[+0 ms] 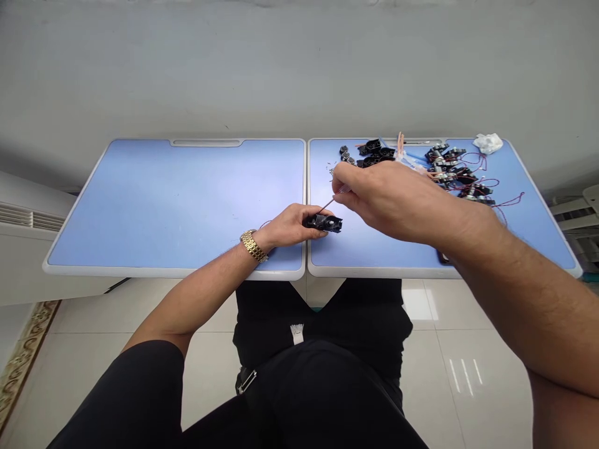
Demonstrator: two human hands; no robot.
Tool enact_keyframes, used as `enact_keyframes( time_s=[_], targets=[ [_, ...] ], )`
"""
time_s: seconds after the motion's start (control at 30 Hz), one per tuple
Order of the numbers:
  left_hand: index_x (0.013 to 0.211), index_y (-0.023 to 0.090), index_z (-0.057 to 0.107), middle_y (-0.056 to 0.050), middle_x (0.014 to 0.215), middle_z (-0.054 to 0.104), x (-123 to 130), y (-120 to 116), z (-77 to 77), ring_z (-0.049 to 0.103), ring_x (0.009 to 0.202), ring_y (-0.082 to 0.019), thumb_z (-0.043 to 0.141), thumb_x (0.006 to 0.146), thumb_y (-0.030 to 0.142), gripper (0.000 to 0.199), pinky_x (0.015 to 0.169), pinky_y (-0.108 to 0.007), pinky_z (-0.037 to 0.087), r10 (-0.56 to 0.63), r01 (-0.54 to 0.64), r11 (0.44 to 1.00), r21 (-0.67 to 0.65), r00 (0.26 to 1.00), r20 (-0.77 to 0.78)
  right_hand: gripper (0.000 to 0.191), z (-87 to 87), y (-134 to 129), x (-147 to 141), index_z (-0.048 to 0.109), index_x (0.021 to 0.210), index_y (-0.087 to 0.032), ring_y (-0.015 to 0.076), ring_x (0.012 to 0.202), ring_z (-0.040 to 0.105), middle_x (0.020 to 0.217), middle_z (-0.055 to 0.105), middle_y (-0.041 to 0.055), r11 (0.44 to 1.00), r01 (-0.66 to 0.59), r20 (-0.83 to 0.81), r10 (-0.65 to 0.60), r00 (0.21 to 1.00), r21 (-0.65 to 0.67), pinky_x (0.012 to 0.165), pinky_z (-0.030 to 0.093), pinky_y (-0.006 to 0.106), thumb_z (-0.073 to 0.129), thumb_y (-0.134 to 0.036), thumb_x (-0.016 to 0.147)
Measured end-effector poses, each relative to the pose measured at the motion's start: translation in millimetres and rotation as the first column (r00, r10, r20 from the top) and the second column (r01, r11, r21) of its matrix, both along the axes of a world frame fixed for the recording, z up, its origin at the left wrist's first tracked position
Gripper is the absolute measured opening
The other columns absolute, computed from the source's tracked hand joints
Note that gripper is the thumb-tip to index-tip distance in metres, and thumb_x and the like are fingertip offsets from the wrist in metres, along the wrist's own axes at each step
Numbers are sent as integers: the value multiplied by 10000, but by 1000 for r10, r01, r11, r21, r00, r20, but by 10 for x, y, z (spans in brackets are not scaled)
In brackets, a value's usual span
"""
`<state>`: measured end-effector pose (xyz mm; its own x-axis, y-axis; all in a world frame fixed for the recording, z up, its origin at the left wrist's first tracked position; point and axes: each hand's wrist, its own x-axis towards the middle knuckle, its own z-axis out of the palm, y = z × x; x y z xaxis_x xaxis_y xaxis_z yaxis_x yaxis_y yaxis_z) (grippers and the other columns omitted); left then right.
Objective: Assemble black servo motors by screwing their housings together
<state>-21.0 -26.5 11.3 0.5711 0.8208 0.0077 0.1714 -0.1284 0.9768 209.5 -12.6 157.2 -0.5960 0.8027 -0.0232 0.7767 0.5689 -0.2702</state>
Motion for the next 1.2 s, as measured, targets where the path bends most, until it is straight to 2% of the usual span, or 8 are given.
enact_keyframes(
  time_s=[0.1,0.23,0.47,0.6,0.77,1.03,1.13,1.2],
  targets=[
    [1177,193,827,-10,953,770,6,0,-8,655,861,-162,811,856,246,326,856,-323,507,0,0,1000,2,1000,-13,207,52,-46,-119,716,1120,-275,250,571,496,618,579,14,1000,-9,176,4,984,23,651,315,402,558,-404,1081],
    [1188,182,826,-21,986,783,11,-5,-20,667,889,-165,805,870,243,325,876,-328,521,-8,8,1000,6,1000,-9,214,71,-78,-219,673,1065,-285,244,554,453,574,487,0,995,-25,245,0,969,96,638,263,391,544,-455,1082],
    [1201,178,827,-24,992,789,18,-11,-38,680,890,-167,799,865,232,341,879,-328,525,-10,10,1000,8,1000,-13,237,27,-117,-231,662,1031,-269,270,604,537,615,568,42,993,-8,241,-20,970,116,631,272,398,532,-462,1073],
    [1188,178,823,-24,994,790,23,-17,-35,682,903,-173,804,858,234,335,876,-330,525,3,-2,999,33,1000,-20,203,-23,-100,-183,652,996,-274,231,575,486,649,598,27,989,-31,170,6,985,144,594,261,376,582,-455,1055],
    [1169,181,815,-18,976,778,31,-23,-38,666,885,-165,803,863,235,311,857,-326,510,5,-4,999,36,1000,-29,183,-60,-96,-151,632,948,-285,212,585,471,677,631,17,994,1,69,-8,998,109,609,259,366,630,-439,1047],
    [1158,183,826,-12,946,766,30,-17,-48,660,866,-162,813,850,239,314,840,-317,506,32,-31,999,26,999,-22,158,-5,-135,-221,690,1022,-263,277,697,642,777,743,69,995,60,128,-70,989,82,621,299,375,614,-396,1059],
    [1212,178,821,-31,1002,786,20,-4,-58,690,907,-168,821,858,254,362,878,-328,528,44,-43,999,-33,998,37,149,41,-231,-145,720,1027,-281,304,719,711,788,781,54,988,84,-9,-83,996,129,656,397,402,637,-403,1041],
    [1266,172,810,-52,1064,804,15,6,-71,708,938,-173,842,847,249,427,908,-341,545,53,-47,996,-72,996,78,170,32,-343,-51,733,1040,-289,321,773,766,836,813,61,961,177,-239,-125,963,213,735,503,453,643,-432,1059]
  ],
)
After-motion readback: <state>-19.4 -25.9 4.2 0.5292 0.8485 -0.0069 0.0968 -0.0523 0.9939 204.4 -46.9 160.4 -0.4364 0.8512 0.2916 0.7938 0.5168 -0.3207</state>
